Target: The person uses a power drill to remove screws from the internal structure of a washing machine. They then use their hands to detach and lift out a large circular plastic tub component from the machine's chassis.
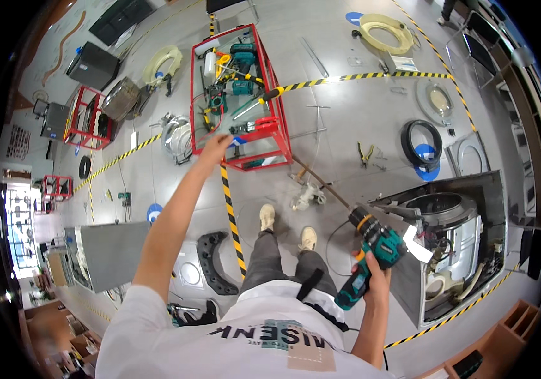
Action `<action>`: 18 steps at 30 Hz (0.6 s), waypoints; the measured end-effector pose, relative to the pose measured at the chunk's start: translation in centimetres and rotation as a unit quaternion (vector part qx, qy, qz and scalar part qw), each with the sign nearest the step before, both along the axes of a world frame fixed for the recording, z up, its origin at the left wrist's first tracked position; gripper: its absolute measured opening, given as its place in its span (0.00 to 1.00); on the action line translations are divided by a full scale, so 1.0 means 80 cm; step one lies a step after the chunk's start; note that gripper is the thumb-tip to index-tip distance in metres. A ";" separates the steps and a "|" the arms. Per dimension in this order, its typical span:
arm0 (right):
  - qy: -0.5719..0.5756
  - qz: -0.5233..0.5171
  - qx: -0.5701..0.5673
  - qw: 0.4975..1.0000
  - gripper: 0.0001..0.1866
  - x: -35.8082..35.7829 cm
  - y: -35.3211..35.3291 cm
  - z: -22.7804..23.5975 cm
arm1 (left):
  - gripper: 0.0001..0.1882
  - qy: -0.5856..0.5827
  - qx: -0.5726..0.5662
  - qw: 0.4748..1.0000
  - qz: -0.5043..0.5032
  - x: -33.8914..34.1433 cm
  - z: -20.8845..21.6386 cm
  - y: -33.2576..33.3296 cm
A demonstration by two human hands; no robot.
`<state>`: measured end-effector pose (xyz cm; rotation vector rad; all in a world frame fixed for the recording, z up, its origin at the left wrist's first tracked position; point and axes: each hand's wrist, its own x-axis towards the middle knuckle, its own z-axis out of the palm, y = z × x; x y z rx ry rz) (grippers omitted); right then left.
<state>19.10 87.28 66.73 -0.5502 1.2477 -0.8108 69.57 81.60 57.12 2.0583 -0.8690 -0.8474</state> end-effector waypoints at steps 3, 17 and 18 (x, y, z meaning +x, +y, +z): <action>0.035 -0.068 0.017 0.997 0.17 0.026 0.021 0.002 | 0.22 0.081 0.022 0.992 0.098 0.103 -0.042 -0.109; 0.127 -0.252 0.077 0.956 0.22 0.182 0.091 0.037 | 0.17 0.257 -0.081 0.919 0.288 0.270 -0.152 -0.377; 0.131 -0.254 0.079 0.955 0.22 0.190 0.091 0.038 | 0.18 0.228 -0.082 0.928 0.285 0.268 -0.143 -0.380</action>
